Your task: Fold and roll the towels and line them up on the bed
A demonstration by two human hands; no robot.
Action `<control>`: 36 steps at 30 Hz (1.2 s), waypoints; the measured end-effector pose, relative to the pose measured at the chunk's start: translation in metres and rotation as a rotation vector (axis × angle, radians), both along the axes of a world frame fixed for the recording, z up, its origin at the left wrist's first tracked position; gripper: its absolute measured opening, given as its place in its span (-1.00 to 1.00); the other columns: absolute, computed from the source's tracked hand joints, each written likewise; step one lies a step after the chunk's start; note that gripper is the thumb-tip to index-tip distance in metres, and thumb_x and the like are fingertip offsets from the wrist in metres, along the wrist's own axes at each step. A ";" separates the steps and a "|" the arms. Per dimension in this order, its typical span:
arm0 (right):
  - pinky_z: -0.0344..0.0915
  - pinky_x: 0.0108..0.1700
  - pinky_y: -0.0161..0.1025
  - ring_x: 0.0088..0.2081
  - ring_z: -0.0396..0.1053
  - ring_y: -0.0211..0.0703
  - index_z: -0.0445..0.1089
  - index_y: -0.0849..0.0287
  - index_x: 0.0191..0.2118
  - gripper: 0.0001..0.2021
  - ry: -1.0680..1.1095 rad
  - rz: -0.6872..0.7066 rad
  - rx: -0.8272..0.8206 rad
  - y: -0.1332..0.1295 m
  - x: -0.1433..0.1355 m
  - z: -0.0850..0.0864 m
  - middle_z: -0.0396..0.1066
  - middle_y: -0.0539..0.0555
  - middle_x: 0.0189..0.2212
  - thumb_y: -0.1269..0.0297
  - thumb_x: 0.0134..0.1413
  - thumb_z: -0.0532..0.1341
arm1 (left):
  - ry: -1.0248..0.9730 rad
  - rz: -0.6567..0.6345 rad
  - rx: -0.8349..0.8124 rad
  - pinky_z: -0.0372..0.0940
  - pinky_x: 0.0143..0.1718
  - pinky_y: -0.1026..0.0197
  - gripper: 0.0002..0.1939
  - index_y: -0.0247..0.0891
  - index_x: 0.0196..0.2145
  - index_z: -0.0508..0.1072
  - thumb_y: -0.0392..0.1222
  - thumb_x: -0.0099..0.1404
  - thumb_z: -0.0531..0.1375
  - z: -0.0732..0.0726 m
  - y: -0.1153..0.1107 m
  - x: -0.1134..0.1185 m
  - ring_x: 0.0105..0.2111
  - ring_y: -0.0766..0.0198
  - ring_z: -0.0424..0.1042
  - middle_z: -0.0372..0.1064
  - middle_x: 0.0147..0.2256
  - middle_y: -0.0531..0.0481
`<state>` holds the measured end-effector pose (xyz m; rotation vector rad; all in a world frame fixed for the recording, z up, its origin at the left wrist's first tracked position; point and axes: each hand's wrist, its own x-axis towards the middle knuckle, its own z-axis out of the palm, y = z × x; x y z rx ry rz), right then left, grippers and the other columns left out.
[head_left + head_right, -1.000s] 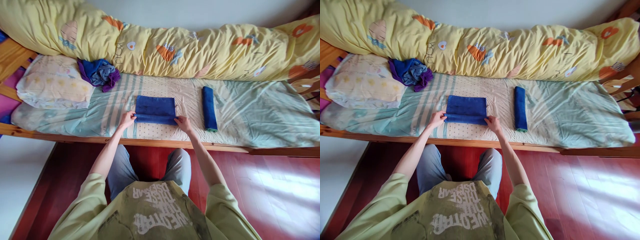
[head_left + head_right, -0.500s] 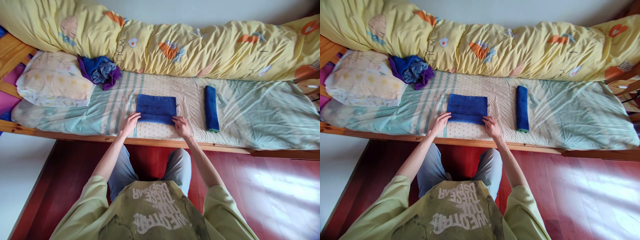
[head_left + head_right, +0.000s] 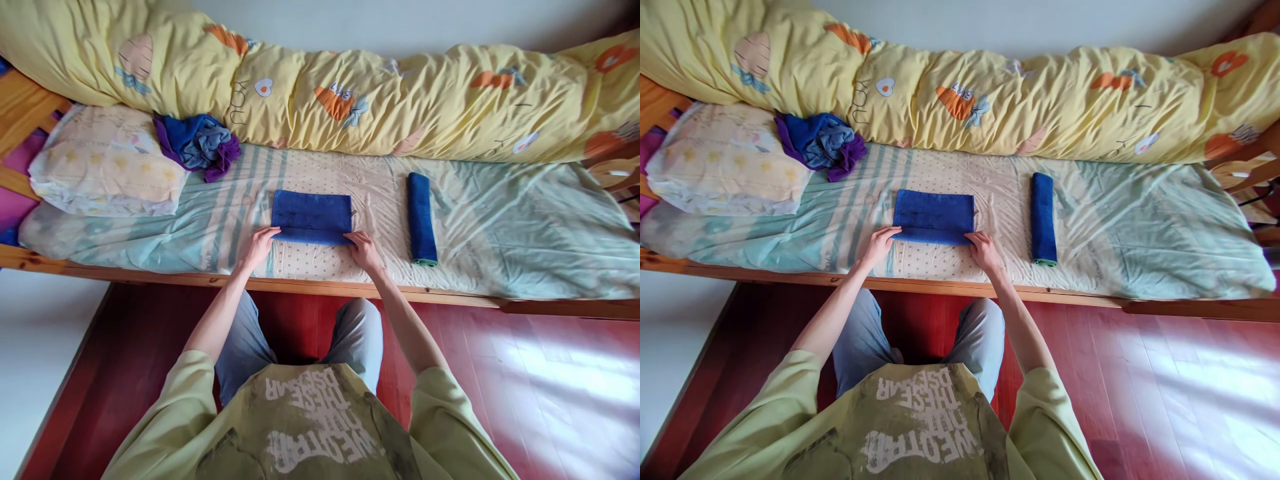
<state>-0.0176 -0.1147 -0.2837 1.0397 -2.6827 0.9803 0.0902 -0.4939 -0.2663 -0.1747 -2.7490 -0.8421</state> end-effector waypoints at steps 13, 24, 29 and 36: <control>0.42 -0.07 -0.04 -0.32 0.49 0.03 0.49 0.19 -0.19 -0.73 -0.387 -0.438 -0.044 -0.030 -0.082 -0.003 0.51 0.13 -0.44 0.06 0.20 0.26 | -0.219 0.332 0.097 0.40 -0.01 0.10 -0.79 -0.27 -0.07 0.53 -0.33 0.34 0.22 0.010 -0.009 -0.093 -0.18 0.11 0.55 0.55 -0.22 -0.11; 0.24 0.30 0.07 0.23 0.34 0.04 0.49 0.14 0.14 -0.63 0.104 -0.024 -0.021 -0.021 -0.049 -0.005 0.42 0.21 0.19 0.28 0.41 0.02 | -0.003 -0.060 -0.037 0.18 0.38 0.00 -0.61 -0.23 0.18 0.45 -0.21 0.51 0.01 0.001 -0.012 -0.053 0.29 0.13 0.30 0.36 0.23 -0.15; 0.23 0.33 0.13 0.31 0.27 0.13 0.36 0.19 0.30 -0.49 0.046 0.076 0.039 -0.010 -0.046 -0.006 0.35 0.24 0.27 0.07 0.36 0.16 | -0.055 -0.093 -0.028 0.14 0.40 0.02 -0.48 -0.24 0.29 0.35 -0.11 0.42 0.17 -0.001 -0.020 -0.052 0.33 0.10 0.25 0.28 0.31 -0.15; 0.45 -0.01 -0.01 -0.15 0.52 0.05 0.46 0.21 0.09 -0.54 -0.195 -0.168 -0.177 -0.024 -0.084 -0.007 0.55 0.25 -0.10 -0.03 0.31 0.13 | -0.224 0.203 0.122 0.40 0.06 0.12 -0.69 -0.33 0.09 0.47 -0.18 0.48 0.12 0.002 -0.020 -0.084 -0.06 0.10 0.55 0.54 -0.07 -0.22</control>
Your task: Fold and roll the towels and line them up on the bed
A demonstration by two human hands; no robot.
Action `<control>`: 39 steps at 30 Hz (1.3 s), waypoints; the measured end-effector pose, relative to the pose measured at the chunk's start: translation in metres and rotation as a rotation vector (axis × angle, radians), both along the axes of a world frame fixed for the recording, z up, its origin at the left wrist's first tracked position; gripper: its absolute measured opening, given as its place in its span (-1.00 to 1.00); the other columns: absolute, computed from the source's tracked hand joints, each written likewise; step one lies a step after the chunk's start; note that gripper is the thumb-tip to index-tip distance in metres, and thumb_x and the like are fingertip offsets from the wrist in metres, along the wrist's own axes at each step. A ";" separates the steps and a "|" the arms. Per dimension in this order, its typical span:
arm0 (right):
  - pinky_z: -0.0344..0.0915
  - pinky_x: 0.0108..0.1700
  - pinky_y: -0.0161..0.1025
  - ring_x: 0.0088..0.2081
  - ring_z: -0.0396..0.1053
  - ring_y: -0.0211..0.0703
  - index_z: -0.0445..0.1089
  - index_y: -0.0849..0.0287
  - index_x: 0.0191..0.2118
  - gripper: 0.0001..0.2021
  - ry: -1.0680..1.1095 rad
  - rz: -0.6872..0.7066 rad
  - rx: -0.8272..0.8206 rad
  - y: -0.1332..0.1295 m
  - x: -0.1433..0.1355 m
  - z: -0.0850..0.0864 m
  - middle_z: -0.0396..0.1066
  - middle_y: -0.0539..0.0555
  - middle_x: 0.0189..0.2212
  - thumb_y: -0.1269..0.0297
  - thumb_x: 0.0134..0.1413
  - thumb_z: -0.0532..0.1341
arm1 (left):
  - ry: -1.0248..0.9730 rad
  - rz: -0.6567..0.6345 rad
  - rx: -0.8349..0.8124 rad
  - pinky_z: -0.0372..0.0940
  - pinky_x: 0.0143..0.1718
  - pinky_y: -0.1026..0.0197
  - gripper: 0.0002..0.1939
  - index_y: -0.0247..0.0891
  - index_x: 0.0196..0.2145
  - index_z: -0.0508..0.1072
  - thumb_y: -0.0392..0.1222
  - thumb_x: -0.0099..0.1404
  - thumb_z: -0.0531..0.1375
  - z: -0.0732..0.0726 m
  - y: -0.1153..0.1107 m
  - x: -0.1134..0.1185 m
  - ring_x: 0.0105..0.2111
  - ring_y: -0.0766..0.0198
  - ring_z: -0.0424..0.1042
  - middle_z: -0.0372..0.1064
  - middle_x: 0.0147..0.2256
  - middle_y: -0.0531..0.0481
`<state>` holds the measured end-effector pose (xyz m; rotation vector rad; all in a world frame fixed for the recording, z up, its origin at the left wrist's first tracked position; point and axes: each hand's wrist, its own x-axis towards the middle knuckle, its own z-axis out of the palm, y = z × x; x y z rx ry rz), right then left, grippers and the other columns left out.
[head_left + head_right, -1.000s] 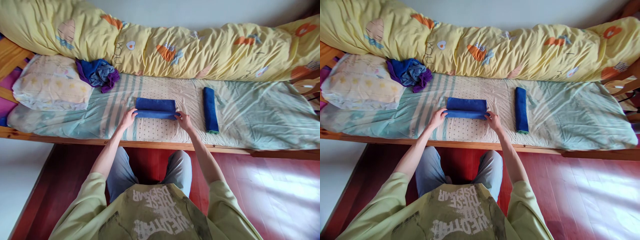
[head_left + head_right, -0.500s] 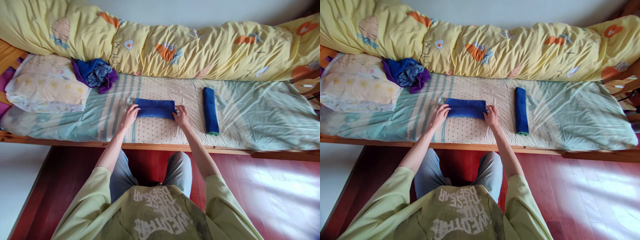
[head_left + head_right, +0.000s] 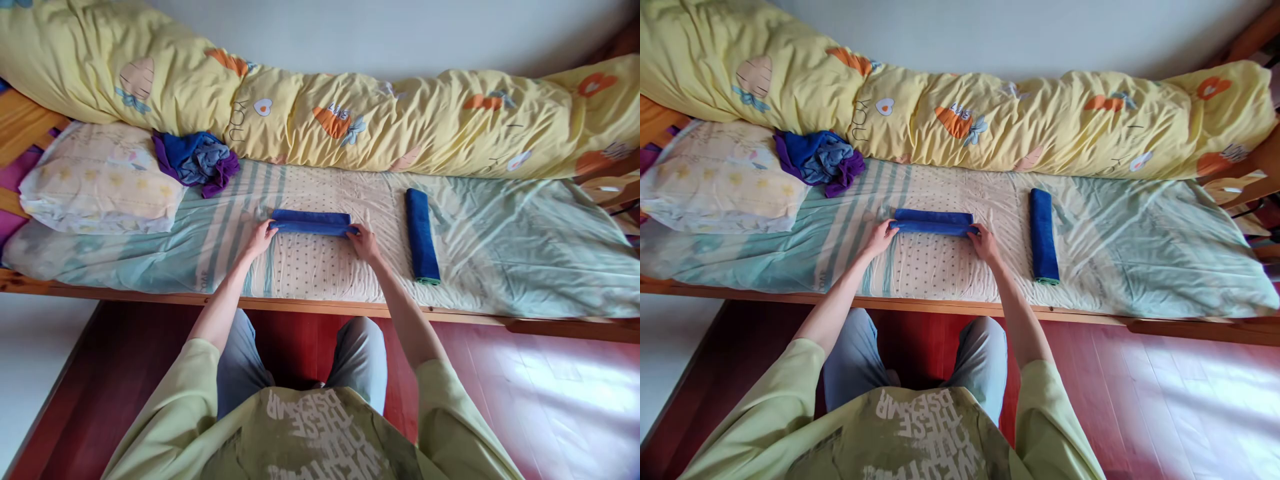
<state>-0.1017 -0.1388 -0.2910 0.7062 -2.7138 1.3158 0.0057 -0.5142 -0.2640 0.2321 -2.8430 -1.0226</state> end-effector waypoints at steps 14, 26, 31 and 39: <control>0.32 0.10 0.13 0.00 0.45 0.20 0.51 0.25 0.00 -0.66 -0.224 -0.465 0.393 -0.065 -0.057 0.006 0.52 0.37 -0.09 0.13 0.42 0.09 | -0.220 0.340 -0.282 0.35 0.09 -0.04 -0.58 -0.26 0.16 0.48 0.01 0.55 0.04 0.010 0.023 -0.060 0.05 -0.12 0.49 0.52 -0.04 -0.30; -0.20 0.45 0.27 0.46 -0.07 0.10 0.26 0.16 0.38 -0.49 0.326 0.002 0.345 -0.108 -0.008 0.027 0.09 0.22 0.43 0.27 0.44 -0.09 | 0.220 -0.327 -0.462 -0.17 0.50 -0.11 -0.42 -0.37 0.38 0.27 -0.21 0.48 -0.04 0.003 0.078 -0.053 0.46 0.02 -0.06 0.06 0.42 -0.22; -0.19 0.50 0.12 0.47 -0.03 -0.01 0.16 0.19 0.46 -0.44 0.273 0.158 0.372 -0.130 0.012 0.010 0.06 0.16 0.45 0.16 0.49 -0.14 | 0.090 -0.319 -0.480 -0.35 0.50 -0.24 -0.34 -0.43 0.39 0.28 -0.12 0.41 0.04 -0.013 0.096 -0.054 0.49 -0.12 -0.22 -0.03 0.45 -0.23; -0.22 0.49 0.15 0.49 -0.12 0.10 0.11 0.25 0.47 -0.32 0.242 0.079 0.426 -0.087 -0.004 -0.001 -0.05 0.25 0.48 -0.01 0.39 0.10 | 0.055 -0.117 -0.447 -0.29 0.47 -0.29 -0.23 -0.27 0.46 0.16 0.13 0.42 0.13 -0.010 0.061 -0.050 0.49 -0.19 -0.25 -0.17 0.48 -0.24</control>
